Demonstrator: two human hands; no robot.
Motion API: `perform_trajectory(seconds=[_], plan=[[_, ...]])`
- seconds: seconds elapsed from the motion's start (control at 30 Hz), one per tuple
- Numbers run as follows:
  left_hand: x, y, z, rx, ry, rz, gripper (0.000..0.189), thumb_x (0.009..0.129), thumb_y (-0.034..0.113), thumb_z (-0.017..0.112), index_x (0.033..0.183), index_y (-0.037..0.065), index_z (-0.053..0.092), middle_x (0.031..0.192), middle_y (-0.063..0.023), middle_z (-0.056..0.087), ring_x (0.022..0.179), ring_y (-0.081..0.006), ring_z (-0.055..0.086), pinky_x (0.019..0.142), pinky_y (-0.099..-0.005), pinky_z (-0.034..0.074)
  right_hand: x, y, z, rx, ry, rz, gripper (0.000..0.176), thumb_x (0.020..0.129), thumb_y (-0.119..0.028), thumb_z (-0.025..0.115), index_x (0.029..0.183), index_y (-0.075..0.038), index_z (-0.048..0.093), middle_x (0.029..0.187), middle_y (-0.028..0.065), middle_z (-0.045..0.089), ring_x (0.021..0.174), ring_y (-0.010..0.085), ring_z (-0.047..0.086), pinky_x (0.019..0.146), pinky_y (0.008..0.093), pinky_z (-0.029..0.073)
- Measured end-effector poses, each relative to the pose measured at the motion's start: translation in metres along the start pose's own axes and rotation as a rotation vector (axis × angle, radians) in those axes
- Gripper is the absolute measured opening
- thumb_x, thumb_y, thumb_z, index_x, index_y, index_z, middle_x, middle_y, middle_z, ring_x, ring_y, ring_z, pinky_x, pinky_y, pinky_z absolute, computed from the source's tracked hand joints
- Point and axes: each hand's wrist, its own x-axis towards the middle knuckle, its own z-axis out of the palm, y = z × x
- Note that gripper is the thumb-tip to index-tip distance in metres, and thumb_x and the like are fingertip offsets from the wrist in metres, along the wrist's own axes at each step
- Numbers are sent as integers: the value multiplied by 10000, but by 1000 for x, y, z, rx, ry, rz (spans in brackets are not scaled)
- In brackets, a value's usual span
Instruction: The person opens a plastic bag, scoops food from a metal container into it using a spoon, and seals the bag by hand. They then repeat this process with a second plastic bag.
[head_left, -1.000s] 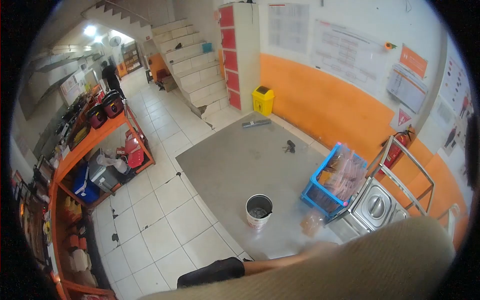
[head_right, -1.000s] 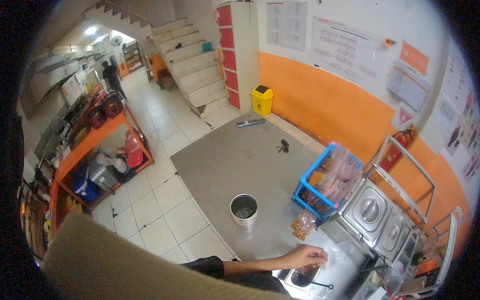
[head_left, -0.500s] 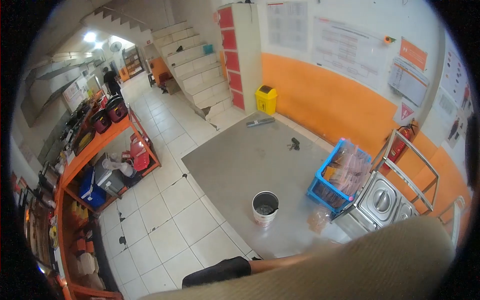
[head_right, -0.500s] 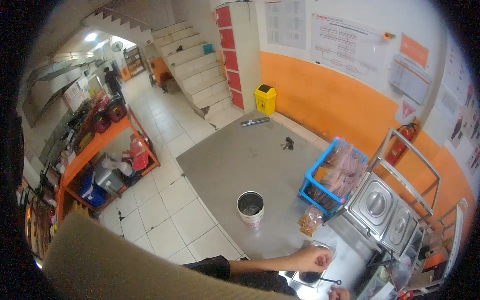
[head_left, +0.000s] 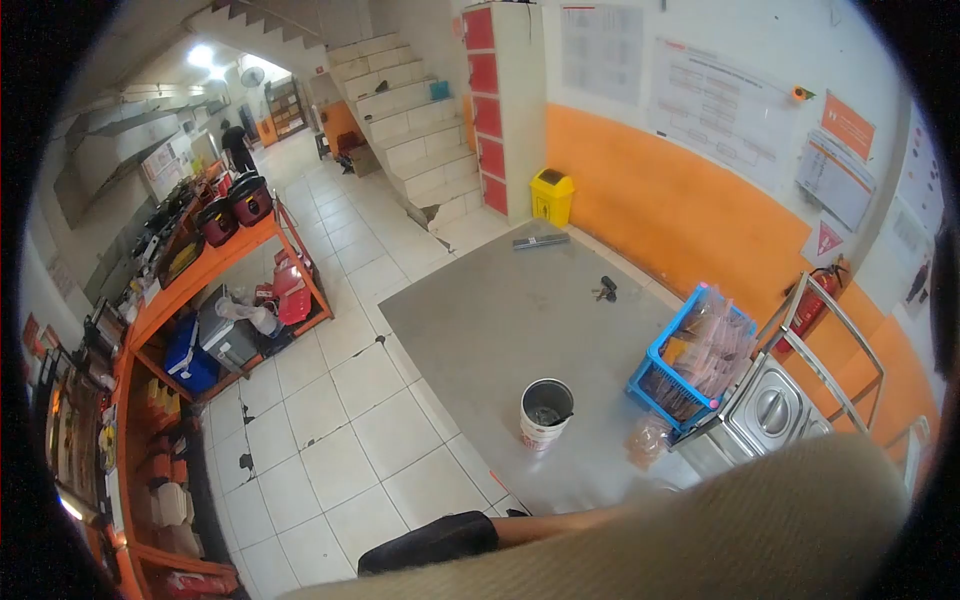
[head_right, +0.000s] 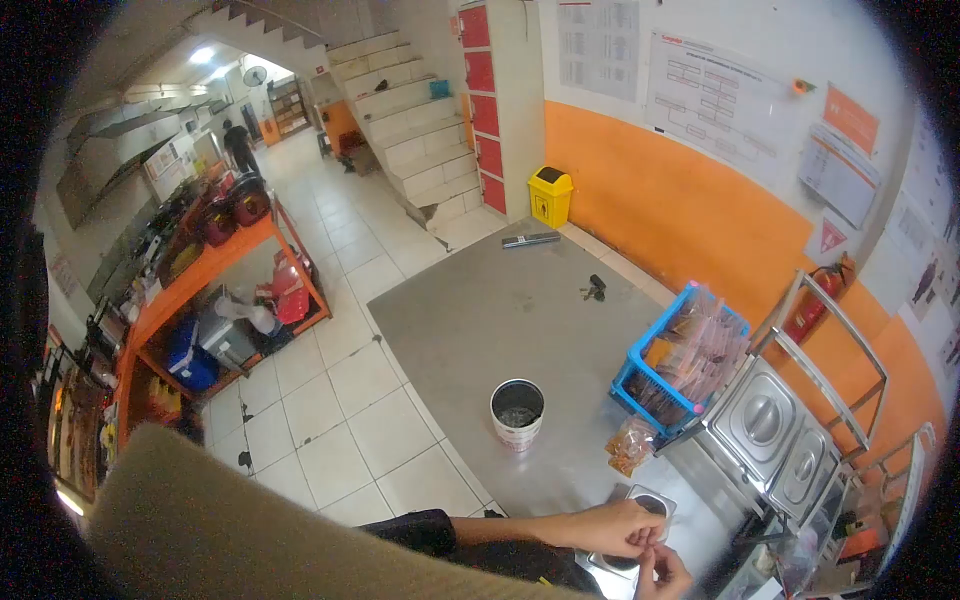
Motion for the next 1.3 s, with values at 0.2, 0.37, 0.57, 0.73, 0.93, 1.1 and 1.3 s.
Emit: perform_trajectory(seconds=[0.2,0.37,0.57,0.73,0.93,1.1,1.3], plan=[[-1,1,-2,-111,-75,-9,160,759,57,673,873,-4,577,696,-101,632,593,-178,637,532,-293,493,0,7,-9,-83,-74,-103,176,865,-60,680,1029,5,677,831,87,695,751,137,645,700,284,526],[7,-31,6,-173,-281,-232,146,761,37,662,877,-6,583,714,-109,642,615,-172,651,542,-294,501,-1,16,-13,-33,-138,-85,205,869,-77,674,1063,-12,667,849,131,705,802,171,688,704,284,539],[13,-47,17,-36,-289,-160,129,800,28,658,917,7,609,731,-87,650,656,-154,645,596,-283,519,-2,-15,13,39,190,-2,58,779,43,609,834,45,628,800,83,665,729,110,626,677,255,527],[14,-42,17,-6,-258,-111,140,837,50,652,944,-11,586,846,-107,630,778,-168,653,687,-295,561,1,0,9,107,215,-72,98,776,59,611,867,52,646,817,103,679,731,135,655,697,270,553],[17,-35,18,83,-176,-65,145,851,81,647,957,-2,592,948,-115,600,842,-217,661,743,-325,560,1,-29,3,-305,250,-206,84,813,9,645,896,15,653,833,136,659,693,236,666,626,308,529],[15,-32,16,371,-204,-22,155,857,138,627,949,15,603,885,-130,606,773,-291,647,670,-375,525,2,-24,3,-454,196,-294,64,835,-57,633,866,-20,590,781,130,594,629,305,611,579,379,511],[19,-37,16,506,-185,91,111,858,168,594,873,58,586,812,-102,579,719,-314,614,628,-412,502,6,-25,6,-562,76,-125,146,869,-171,581,829,-31,575,768,156,617,644,348,626,585,420,511]])
